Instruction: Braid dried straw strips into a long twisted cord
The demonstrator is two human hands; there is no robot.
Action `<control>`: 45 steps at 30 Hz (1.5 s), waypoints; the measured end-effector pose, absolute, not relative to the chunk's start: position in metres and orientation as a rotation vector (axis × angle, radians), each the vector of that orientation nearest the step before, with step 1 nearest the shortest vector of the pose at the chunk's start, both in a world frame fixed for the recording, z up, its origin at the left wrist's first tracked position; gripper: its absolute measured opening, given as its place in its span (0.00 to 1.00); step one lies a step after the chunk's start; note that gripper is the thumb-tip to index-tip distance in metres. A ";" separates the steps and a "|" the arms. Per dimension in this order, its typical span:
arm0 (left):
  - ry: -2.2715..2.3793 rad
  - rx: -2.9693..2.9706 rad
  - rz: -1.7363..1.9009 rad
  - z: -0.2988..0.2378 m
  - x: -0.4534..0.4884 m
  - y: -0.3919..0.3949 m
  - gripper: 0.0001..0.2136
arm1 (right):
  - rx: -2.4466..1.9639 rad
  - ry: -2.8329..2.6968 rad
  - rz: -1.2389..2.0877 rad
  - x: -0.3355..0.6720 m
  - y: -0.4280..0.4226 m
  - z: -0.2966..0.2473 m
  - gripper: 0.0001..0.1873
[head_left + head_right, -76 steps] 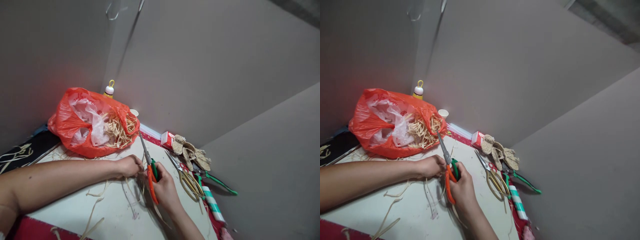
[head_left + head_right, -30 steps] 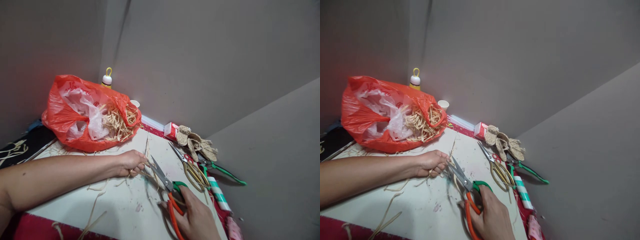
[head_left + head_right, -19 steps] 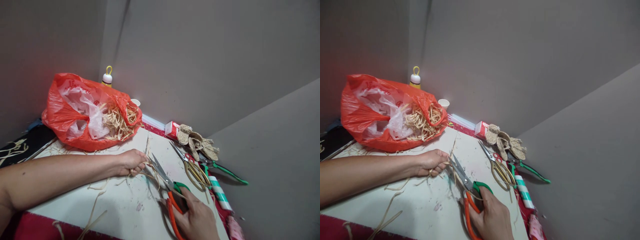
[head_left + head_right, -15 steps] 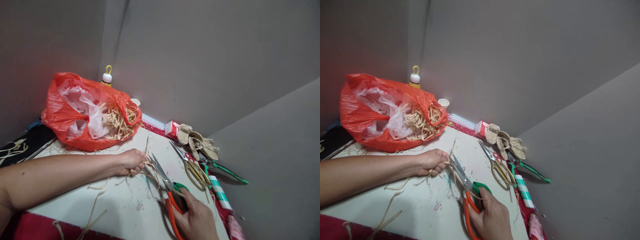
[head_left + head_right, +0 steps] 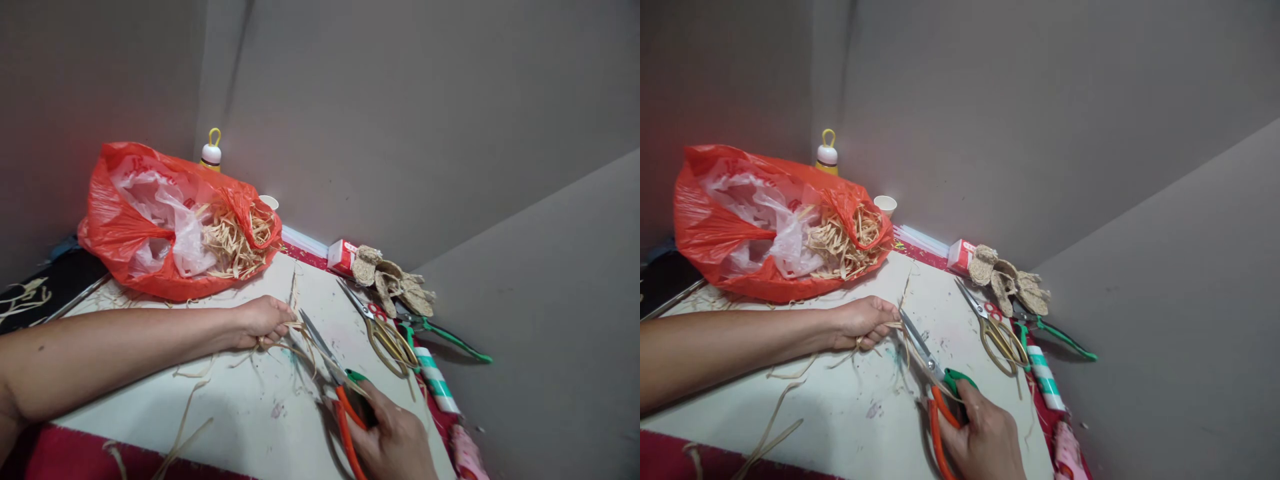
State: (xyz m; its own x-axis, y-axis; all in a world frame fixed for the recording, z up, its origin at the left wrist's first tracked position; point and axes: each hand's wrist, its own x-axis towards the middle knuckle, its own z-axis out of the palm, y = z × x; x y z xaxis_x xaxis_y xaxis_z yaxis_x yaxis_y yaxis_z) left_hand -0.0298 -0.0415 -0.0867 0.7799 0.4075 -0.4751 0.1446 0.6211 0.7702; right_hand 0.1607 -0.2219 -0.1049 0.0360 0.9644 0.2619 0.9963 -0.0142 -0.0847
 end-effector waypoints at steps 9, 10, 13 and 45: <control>0.675 0.907 0.164 -0.084 -0.030 -0.041 0.09 | -2.559 -1.621 -0.106 0.193 -0.207 -0.089 0.22; 0.665 0.904 0.163 -0.085 -0.030 -0.041 0.08 | -2.609 -1.618 -0.090 0.197 -0.204 -0.088 0.22; 0.638 0.885 0.168 -0.087 -0.031 -0.040 0.08 | -2.597 -1.669 -0.031 0.207 -0.199 -0.088 0.22; 0.734 1.384 0.477 -0.104 -0.025 -0.052 0.11 | -1.802 -1.609 1.189 0.103 -0.131 -0.043 0.12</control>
State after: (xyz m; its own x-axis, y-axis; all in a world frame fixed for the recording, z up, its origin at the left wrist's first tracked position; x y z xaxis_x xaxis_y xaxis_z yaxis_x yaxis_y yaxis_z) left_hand -0.0247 -0.0517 -0.1043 0.6953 0.6947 -0.1842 0.1131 0.1473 0.9826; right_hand 0.1030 -0.1311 -0.0434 -0.0494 0.9520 -0.3020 0.5682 -0.2218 -0.7924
